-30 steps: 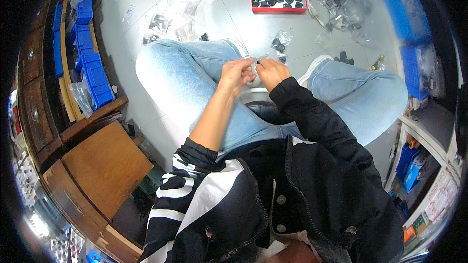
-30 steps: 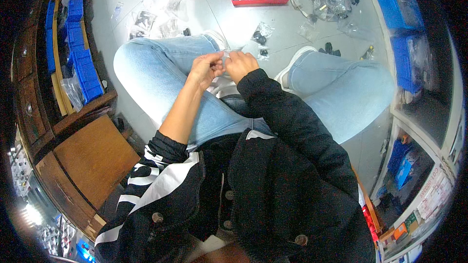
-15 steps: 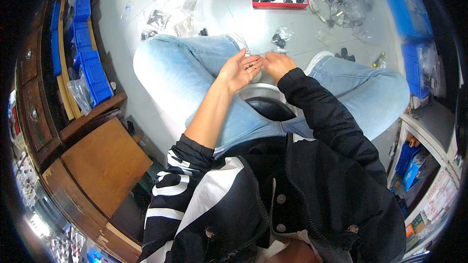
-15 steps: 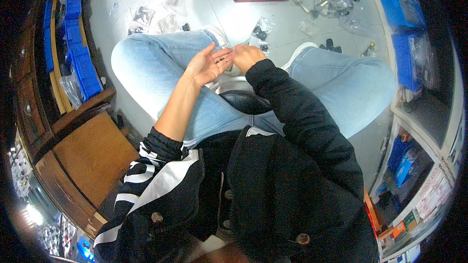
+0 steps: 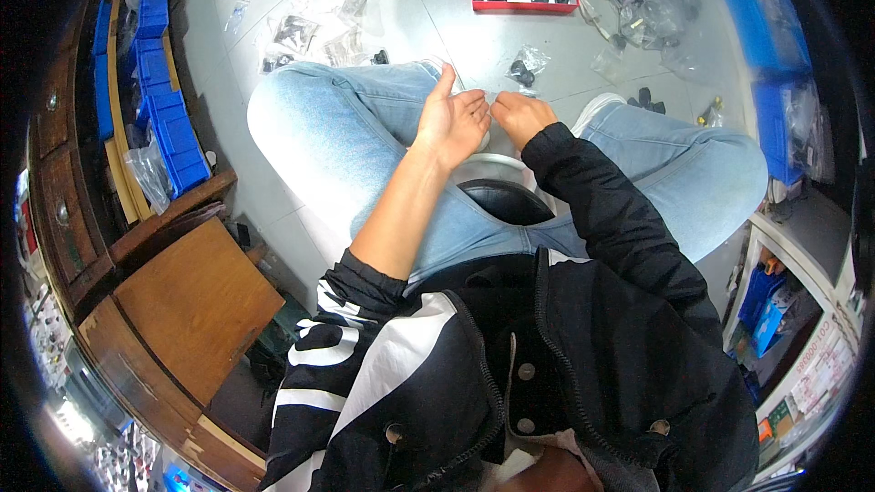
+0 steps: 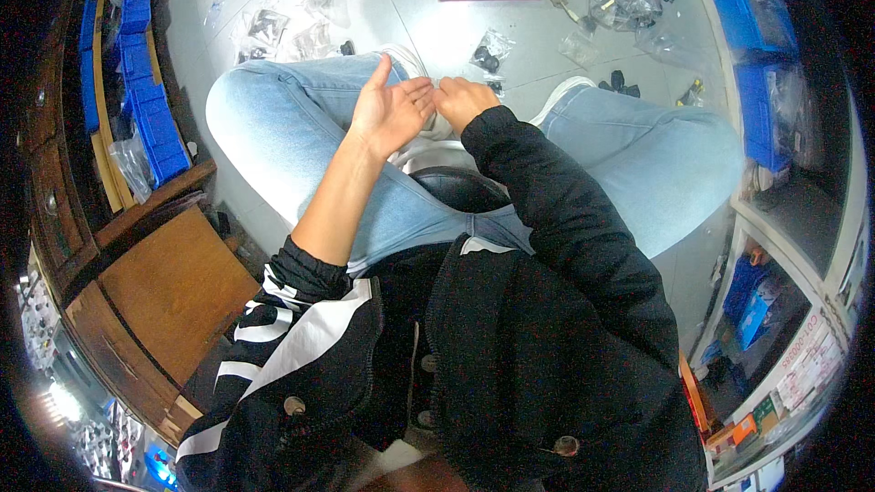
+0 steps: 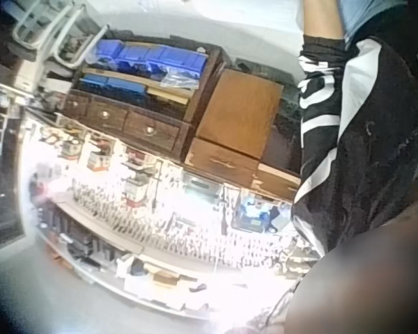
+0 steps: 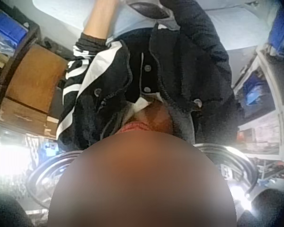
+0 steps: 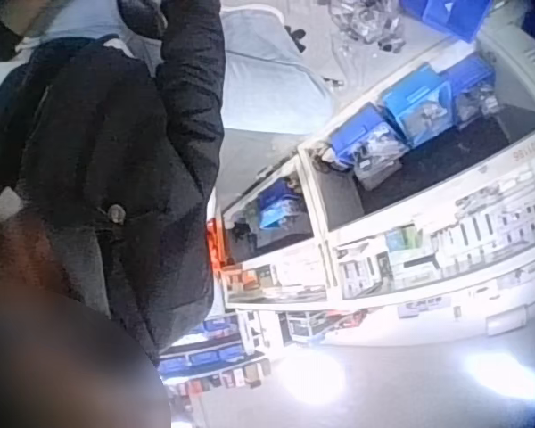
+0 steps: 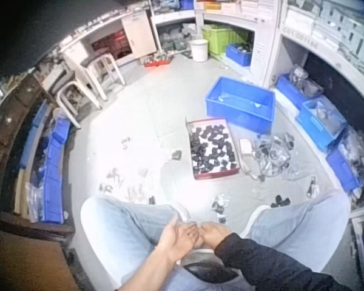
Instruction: The person sits on the floor and assembles small black key fobs by inserting tiny screws into them. They pick up each fob, open a plastic bag of screws, insert the screws by hand, and place the assembled units into a red tray.
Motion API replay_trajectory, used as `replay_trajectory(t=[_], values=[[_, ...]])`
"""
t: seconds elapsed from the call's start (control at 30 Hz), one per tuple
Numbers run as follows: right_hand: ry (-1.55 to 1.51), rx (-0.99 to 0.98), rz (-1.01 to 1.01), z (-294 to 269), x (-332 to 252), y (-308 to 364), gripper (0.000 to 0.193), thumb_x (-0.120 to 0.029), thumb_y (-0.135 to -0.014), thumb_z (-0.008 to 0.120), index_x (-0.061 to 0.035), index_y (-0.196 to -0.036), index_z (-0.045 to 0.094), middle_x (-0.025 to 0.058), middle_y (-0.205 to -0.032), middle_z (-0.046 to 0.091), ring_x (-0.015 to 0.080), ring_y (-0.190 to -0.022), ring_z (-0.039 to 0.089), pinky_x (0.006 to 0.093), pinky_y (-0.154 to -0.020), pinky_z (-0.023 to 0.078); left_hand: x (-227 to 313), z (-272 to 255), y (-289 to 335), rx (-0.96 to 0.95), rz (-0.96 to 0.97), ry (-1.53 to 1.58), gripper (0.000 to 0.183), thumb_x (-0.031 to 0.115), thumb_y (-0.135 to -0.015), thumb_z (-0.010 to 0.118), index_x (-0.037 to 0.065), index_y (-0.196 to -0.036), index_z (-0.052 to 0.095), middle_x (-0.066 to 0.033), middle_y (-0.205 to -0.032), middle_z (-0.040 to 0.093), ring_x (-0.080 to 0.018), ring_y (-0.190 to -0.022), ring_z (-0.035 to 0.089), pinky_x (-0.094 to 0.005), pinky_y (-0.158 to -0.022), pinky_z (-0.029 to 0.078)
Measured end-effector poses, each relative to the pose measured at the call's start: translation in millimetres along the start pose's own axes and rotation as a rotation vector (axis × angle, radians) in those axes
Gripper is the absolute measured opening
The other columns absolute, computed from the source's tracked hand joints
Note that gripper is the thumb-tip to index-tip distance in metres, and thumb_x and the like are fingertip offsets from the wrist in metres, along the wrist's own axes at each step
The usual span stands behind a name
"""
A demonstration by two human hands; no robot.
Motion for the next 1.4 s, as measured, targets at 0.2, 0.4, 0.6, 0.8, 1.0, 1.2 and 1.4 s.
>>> replay_trajectory(t=[0.2,0.4,0.6,0.8,1.0,1.2,1.4], values=[[-0.065,-0.006,0.059,6,1,-1,0.007,-0.005,-0.067,0.053,-0.0050,-0.074,0.053,0.0073,-0.075,0.052,0.0254,-0.074,0.056,0.0353,-0.060,0.048,1,4,5,0.020,0.035,-0.020,0.097,0.057,-0.080,0.046,-0.016,-0.129,0.006,-0.0281,-0.139,0.004,-0.0300,-0.130,0.013,-0.0349,-0.106,0.014],[-0.072,0.034,0.037,6,-5,-4,0.007,-0.010,-0.070,0.053,-0.0052,-0.073,0.057,0.0065,-0.074,0.054,0.0234,-0.072,0.059,0.0346,-0.057,0.050,2,12,10,0.018,0.068,-0.023,0.097,0.060,-0.079,0.044,-0.013,-0.131,0.007,-0.0223,-0.141,0.003,-0.0265,-0.131,0.012,-0.0338,-0.106,0.014],[-0.077,0.103,0.064,-2,-2,-4,0.005,-0.008,-0.070,0.052,-0.0040,-0.072,0.053,0.0072,-0.072,0.051,0.0252,-0.070,0.056,0.0353,-0.057,0.047,5,15,15,-0.044,0.098,0.012,0.093,0.061,-0.080,0.040,-0.011,-0.131,0.012,-0.0192,-0.141,0.011,-0.0248,-0.128,0.018,-0.0343,-0.106,0.013],[-0.071,0.130,0.053,-4,-3,-5,0.005,-0.008,-0.070,0.052,-0.0044,-0.073,0.053,0.0070,-0.072,0.051,0.0250,-0.070,0.056,0.0350,-0.057,0.047,8,2,11,-0.040,0.099,0.020,0.066,0.042,-0.088,0.039,-0.008,-0.128,0.025,-0.0187,-0.133,0.032,-0.0241,-0.122,0.032,-0.0347,-0.101,0.025],[-0.089,0.164,0.072,-7,-2,-4,0.006,-0.008,-0.070,0.051,-0.0041,-0.074,0.052,0.0073,-0.073,0.052,0.0248,-0.071,0.056,0.0346,-0.058,0.047,16,-7,13,0.087,0.261,-0.296,0.037,0.006,-0.090,0.035,-0.006,-0.124,0.033,-0.0179,-0.123,0.043,-0.0232,-0.113,0.044,-0.0327,-0.095,0.037],[-0.058,0.065,0.081,0,0,-6,0.010,-0.009,-0.071,0.053,-0.0027,-0.078,0.056,0.0064,-0.077,0.054,0.0227,-0.073,0.058,0.0335,-0.060,0.050,18,-3,16,0.084,0.262,-0.354,0.046,-0.009,-0.080,0.031,-0.007,-0.126,0.031,-0.0205,-0.124,0.040,-0.0233,-0.111,0.046,-0.0311,-0.095,0.038],[-0.068,0.119,0.065,-4,-2,-4,0.006,-0.009,-0.070,0.052,-0.0037,-0.074,0.053,0.0073,-0.073,0.052,0.0247,-0.071,0.056,0.0341,-0.058,0.047,18,1,16,0.052,0.252,-0.340,0.048,-0.009,-0.078,0.032,-0.009,-0.126,0.030,-0.0199,-0.123,0.041,-0.0227,-0.109,0.047,-0.0303,-0.093,0.039]])
Point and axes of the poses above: each hand's wrist, its own y-axis away from the middle knuckle, its own z-axis out of the palm, x = y × z, the point moved 10 cm from there along -y, towards the middle knuckle
